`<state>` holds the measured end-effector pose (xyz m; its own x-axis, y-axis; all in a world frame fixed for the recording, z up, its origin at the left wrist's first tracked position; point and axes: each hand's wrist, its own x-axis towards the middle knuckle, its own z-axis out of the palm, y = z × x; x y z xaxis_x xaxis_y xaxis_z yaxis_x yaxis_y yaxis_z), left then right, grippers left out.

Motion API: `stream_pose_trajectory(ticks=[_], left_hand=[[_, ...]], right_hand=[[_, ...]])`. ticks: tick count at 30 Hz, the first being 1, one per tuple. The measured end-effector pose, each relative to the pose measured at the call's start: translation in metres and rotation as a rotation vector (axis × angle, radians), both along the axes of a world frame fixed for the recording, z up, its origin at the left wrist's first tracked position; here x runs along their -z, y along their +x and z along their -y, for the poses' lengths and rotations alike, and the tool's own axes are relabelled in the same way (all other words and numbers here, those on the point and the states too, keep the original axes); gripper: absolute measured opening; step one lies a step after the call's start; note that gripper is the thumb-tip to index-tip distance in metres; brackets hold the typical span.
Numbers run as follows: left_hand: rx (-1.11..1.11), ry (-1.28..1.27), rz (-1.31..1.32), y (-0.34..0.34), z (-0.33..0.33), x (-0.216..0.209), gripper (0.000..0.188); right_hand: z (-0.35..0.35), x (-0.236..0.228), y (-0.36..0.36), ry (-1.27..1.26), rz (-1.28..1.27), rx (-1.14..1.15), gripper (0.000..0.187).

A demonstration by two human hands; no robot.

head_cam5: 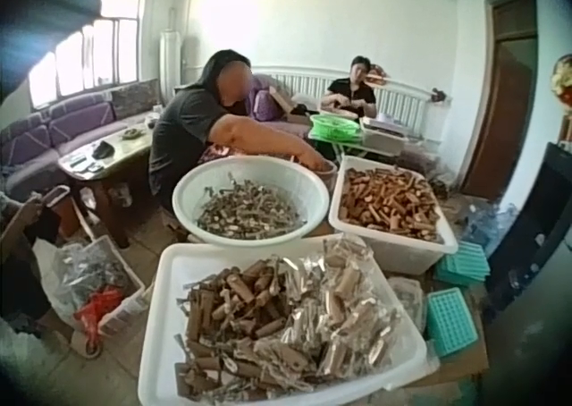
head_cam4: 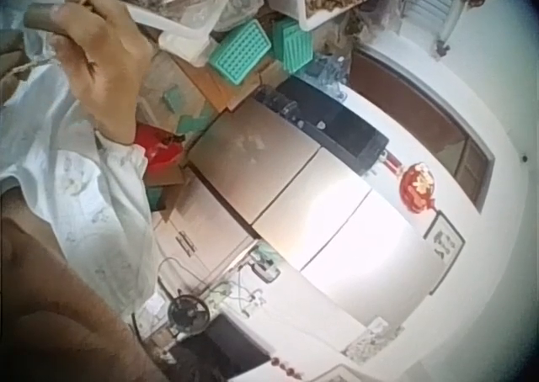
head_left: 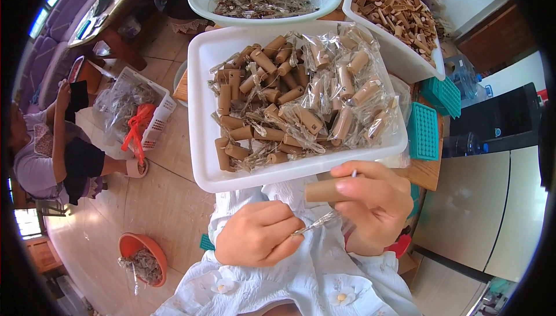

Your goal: The person packages small cylindrical components by hand, placing them one by one into individual plastic bags.

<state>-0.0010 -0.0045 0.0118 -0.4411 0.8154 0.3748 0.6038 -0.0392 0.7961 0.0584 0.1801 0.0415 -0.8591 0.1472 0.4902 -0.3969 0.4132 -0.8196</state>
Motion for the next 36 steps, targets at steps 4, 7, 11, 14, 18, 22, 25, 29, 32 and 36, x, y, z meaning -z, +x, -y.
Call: stream_pose_trajectory(ticks=[4, 7, 11, 14, 18, 22, 25, 29, 32, 36], left_hand=[[-0.058, -0.059, -0.008, -0.001, 0.001, -0.001, 0.008], [-0.073, -0.075, 0.001, 0.0, 0.0, -0.001, 0.008], [-0.123, -0.12, 0.001, 0.001, -0.002, -0.002, 0.008], [-0.136, -0.136, -0.013, 0.002, -0.004, 0.002, 0.01], [-0.167, -0.17, 0.016, 0.005, -0.002, -0.001, 0.011], [-0.296, 0.099, 0.247, 0.011, -0.001, 0.004, 0.03], [-0.422, 0.156, 0.325, 0.015, -0.006, 0.008, 0.05], [-0.519, 0.08, 0.249, 0.014, -0.01, 0.012, 0.069], [-0.538, 0.053, 0.288, 0.014, -0.011, 0.011, 0.066], [-0.538, 0.064, 0.258, 0.013, -0.009, 0.011, 0.064]], right_hand=[[-0.009, 0.0, 0.002, -0.014, 0.174, -0.186, 0.024], [-0.013, -0.003, 0.002, -0.03, 0.251, -0.286, 0.028], [-0.009, 0.0, 0.004, -0.03, 0.242, -0.271, 0.03], [-0.006, 0.0, 0.006, -0.156, 0.384, -0.252, 0.032], [-0.008, 0.005, 0.006, 0.006, 0.261, -0.15, 0.031], [-0.013, 0.009, 0.012, -0.279, 0.04, 0.197, 0.024], [-0.011, 0.004, 0.015, -0.28, -0.005, 0.208, 0.021], [-0.009, 0.005, 0.017, -0.053, 0.008, 0.195, 0.022], [-0.006, 0.012, 0.011, 0.078, -0.043, 0.164, 0.026], [0.004, 0.015, 0.009, -0.229, 0.099, 0.108, 0.032]])
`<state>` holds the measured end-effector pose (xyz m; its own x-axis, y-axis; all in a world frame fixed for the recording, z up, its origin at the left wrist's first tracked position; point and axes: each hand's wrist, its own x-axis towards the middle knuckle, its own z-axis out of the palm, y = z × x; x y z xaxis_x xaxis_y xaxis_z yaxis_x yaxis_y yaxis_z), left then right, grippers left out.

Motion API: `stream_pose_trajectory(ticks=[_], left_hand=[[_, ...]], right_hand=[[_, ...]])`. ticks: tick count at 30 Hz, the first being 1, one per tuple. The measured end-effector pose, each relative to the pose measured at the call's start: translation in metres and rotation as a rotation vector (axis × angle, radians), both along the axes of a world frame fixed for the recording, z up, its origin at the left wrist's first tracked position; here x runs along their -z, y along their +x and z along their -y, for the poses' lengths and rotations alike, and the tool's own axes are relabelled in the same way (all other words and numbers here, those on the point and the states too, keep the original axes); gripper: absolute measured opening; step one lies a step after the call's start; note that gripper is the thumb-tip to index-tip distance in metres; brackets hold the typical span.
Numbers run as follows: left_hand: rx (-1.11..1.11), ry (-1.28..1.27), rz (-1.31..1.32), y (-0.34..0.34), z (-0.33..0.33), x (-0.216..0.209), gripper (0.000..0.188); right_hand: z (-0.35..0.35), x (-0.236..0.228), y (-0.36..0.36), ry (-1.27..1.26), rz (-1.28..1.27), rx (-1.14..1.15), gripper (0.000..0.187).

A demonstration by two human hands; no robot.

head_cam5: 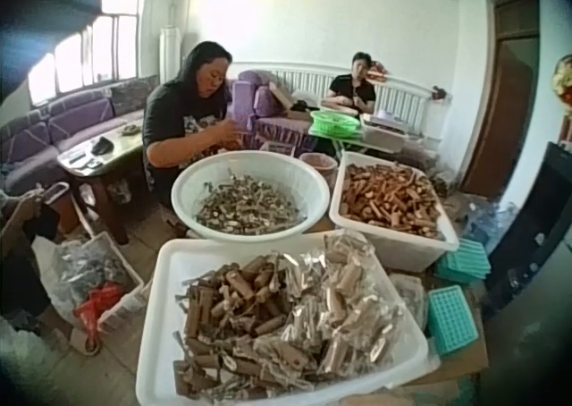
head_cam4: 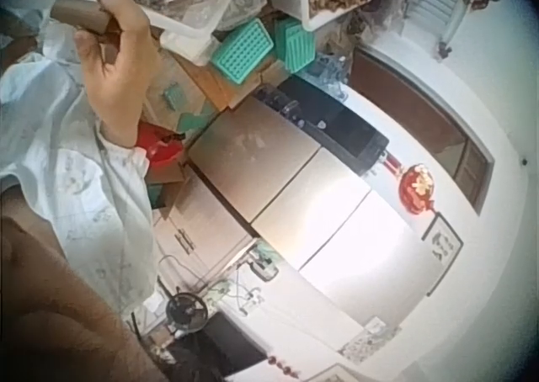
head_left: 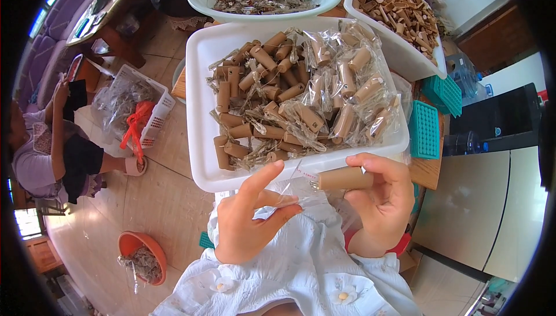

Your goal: The person packages small cylindrical components by hand, placing them one by one into individual plastic bags.

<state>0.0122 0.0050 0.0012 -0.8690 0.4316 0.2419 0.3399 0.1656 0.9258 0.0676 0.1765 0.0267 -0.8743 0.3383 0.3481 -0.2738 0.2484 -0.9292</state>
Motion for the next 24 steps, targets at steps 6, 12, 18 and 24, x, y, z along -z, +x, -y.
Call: stream_pose_trajectory(ticks=[6, 12, 18, 24], left_hand=[[0.007, 0.038, 0.021, -0.002, -0.002, 0.001, 0.062], [0.057, 0.008, 0.023, -0.003, 0.001, -0.001, 0.062], [0.119, 0.004, 0.033, -0.006, -0.002, -0.003, 0.061], [0.159, 0.056, 0.086, -0.006, -0.008, 0.003, 0.062]], right_hand=[[-0.002, 0.004, -0.001, -0.063, 0.071, -0.019, 0.033], [0.001, 0.007, 0.0, -0.145, 0.099, -0.082, 0.032], [0.002, 0.009, 0.001, -0.081, 0.086, -0.063, 0.033], [0.008, 0.009, 0.003, 0.04, 0.069, 0.041, 0.03]])
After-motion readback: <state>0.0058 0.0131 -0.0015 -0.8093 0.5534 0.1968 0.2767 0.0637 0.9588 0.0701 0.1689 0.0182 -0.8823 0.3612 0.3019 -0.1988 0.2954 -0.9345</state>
